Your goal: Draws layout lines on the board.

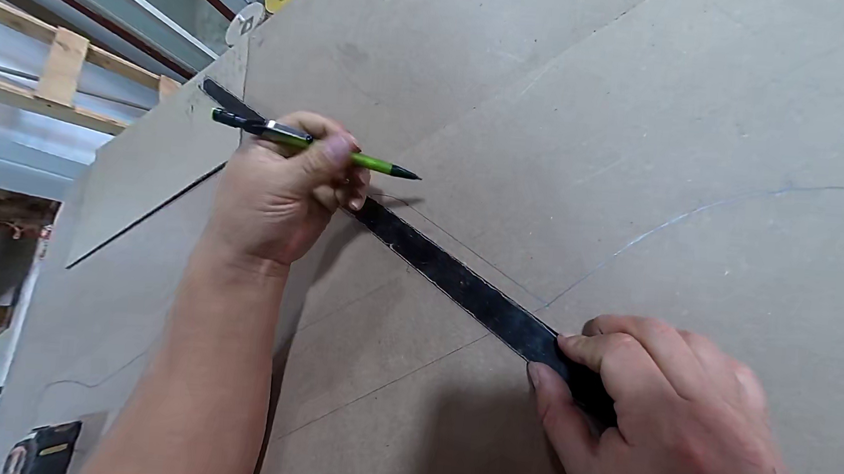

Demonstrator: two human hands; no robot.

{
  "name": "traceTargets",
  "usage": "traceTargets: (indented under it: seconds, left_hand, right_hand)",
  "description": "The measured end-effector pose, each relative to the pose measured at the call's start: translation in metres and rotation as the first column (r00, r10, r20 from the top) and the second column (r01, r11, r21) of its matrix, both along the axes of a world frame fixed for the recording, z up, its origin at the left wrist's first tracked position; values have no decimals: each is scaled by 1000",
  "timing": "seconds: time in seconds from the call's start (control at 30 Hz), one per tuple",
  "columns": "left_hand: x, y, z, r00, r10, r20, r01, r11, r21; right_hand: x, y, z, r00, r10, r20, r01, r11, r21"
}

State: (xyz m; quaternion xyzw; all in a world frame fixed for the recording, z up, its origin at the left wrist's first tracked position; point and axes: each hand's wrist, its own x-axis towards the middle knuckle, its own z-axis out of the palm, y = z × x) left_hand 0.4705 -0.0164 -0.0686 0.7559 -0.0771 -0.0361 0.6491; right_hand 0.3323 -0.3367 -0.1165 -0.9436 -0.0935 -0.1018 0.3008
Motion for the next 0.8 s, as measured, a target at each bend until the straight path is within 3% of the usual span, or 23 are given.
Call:
traceTargets:
  seconds: [0.13, 0.2, 0.27, 0.33, 0.4, 0.5, 0.8]
  left_hand:
    - [0, 0, -10, 984, 53, 172, -66, 995, 69]
    - [-4, -1, -19, 911, 54, 409, -181, 943, 278]
    - [-13, 0, -26, 829, -2, 560, -332, 803, 495]
    - [-26, 1, -26, 838, -46, 544, -376, 674, 636]
    - [-41, 9, -27, 892, -68, 446, -310, 625, 716]
    - [-52, 19, -35, 949, -80, 303, -191, 620, 761]
    - [-49, 25, -39, 944, -79, 320, -201, 633, 748]
  right_hand:
    - [0, 0, 0, 1000, 1, -3, -1, 1000, -5]
    - [-1, 0, 0, 1000, 0, -6, 0, 1000, -8]
    - [-1, 0, 0, 1000, -2, -5, 2, 1000, -11]
    - [-1, 0, 0, 1000, -1, -1, 1, 1000, -9]
    - [-1, 0, 0, 1000, 0, 3, 0, 1000, -5]
    - [-1, 1, -1, 1000, -6, 20, 6, 1000, -3]
    - [-1, 1, 0, 1000, -3, 10, 4, 1000, -25]
